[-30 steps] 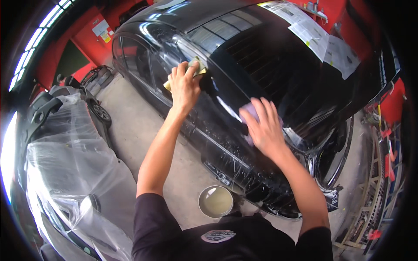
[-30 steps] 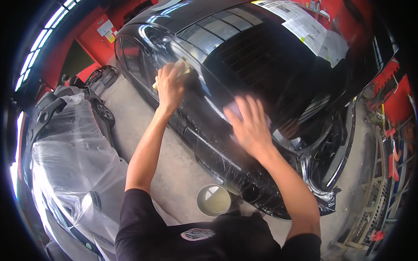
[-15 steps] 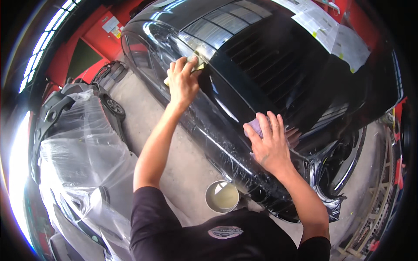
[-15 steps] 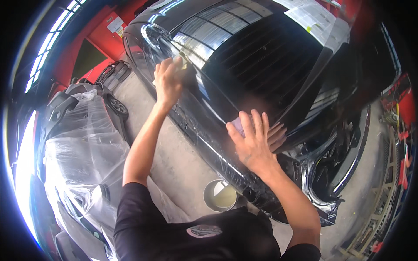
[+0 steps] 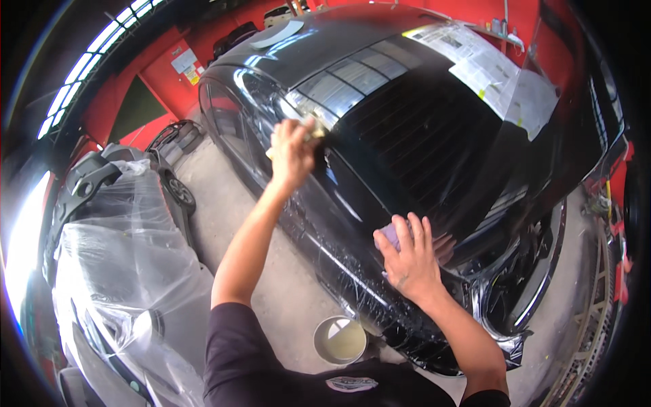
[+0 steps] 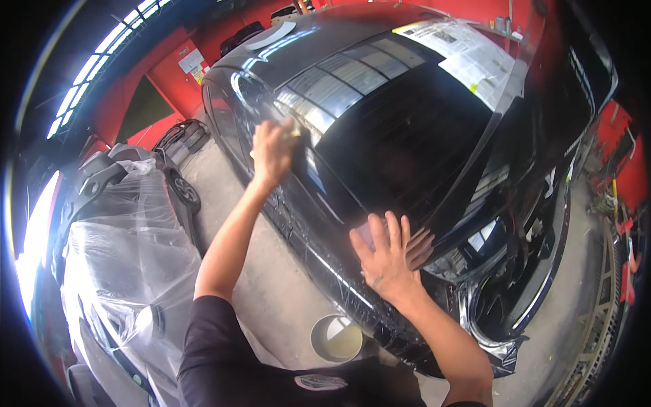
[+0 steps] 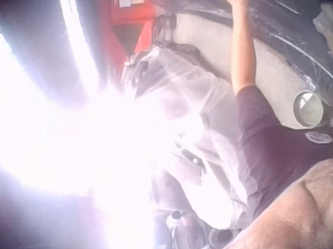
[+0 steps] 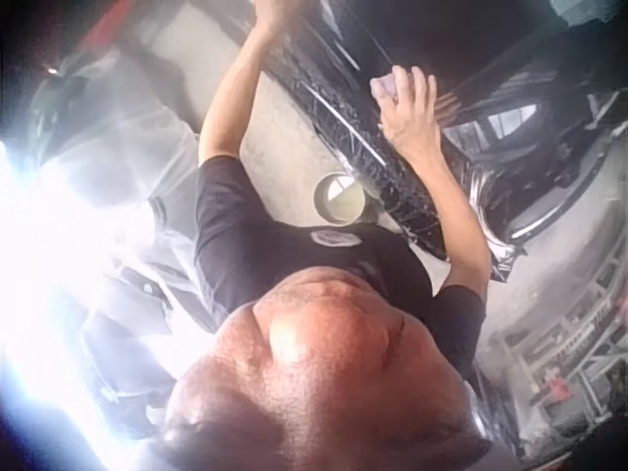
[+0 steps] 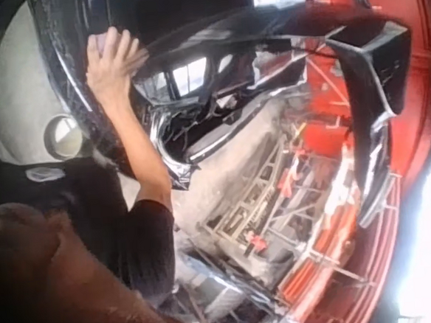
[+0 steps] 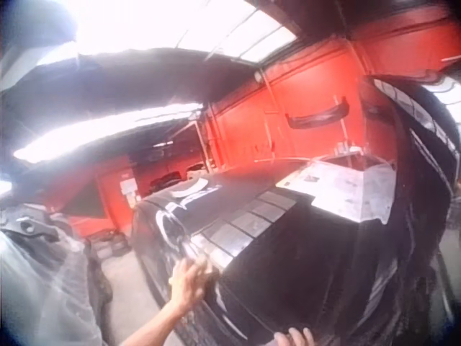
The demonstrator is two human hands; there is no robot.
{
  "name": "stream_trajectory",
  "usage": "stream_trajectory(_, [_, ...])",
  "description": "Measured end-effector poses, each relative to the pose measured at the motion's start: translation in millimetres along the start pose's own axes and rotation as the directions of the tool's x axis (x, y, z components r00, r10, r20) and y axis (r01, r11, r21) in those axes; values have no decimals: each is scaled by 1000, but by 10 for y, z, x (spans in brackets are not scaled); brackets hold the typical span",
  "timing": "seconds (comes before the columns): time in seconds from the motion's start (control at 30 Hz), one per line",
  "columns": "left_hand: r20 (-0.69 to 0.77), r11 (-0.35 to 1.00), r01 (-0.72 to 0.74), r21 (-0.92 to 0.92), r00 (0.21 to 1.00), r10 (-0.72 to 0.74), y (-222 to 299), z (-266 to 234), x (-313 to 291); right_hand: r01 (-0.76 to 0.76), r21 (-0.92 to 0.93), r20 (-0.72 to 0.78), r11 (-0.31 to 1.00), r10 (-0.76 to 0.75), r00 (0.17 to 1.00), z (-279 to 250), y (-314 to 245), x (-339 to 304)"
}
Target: The person scrubs the rear bumper and trunk of a black car using a yellow sponge and a purple cloth, repeatedly dipping the sponge into a bucket of soapy water. The person wipes the surface in circular and linear motions, focusing on the rear quarter panel and trunk lid.
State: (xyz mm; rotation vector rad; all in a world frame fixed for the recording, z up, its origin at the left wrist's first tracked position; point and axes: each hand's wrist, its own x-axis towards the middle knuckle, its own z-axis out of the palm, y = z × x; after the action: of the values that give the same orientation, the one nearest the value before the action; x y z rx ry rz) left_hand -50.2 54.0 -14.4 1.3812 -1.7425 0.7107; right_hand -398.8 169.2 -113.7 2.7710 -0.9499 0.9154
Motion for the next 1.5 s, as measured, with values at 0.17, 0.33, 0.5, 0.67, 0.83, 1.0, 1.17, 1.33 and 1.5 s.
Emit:
stream_trajectory(0.17, [-169, 905, 375, 202, 923, -345, -623, 63, 687, 20, -2, -103, 1000, -21, 994, -42, -126, 86])
stream_trajectory(0.33, [-55, 995, 98, -14, 994, -99, 172, 122, -28, -7, 2, -39, 1000, 7, 999, 3, -9, 1])
stream_trajectory(0.5, [-70, 975, 168, 143, 985, -159, -680, 138, 376, -10, -5, -80, 1000, 10, 997, -41, -97, 82])
stream_trajectory(0.67, [-99, 924, 334, 184, 942, -321, -748, -1, 636, 12, 5, -94, 1000, -11, 996, -15, -101, 75])
stream_trajectory(0.83, [63, 998, 61, -34, 996, -59, 172, -69, -117, -41, -31, -77, 999, 38, 996, -11, -47, 49])
stream_trajectory(1.0, [-90, 941, 298, 163, 954, -286, -1024, -130, 676, -8, 21, -82, 1000, 9, 997, -42, -113, 87])
stream_trajectory(1.17, [-20, 956, 196, 220, 980, -197, -524, -58, 316, -20, 21, -72, 1000, 22, 997, -13, -84, 63])
stream_trajectory(1.33, [25, 993, -115, 34, 993, 115, -102, -38, 106, -42, 0, -81, 999, 42, 996, -35, -41, 89])
stream_trajectory(1.5, [-97, 941, 216, 262, 976, -197, -791, -52, 715, 28, 83, -134, 996, -16, 991, 107, -58, 54])
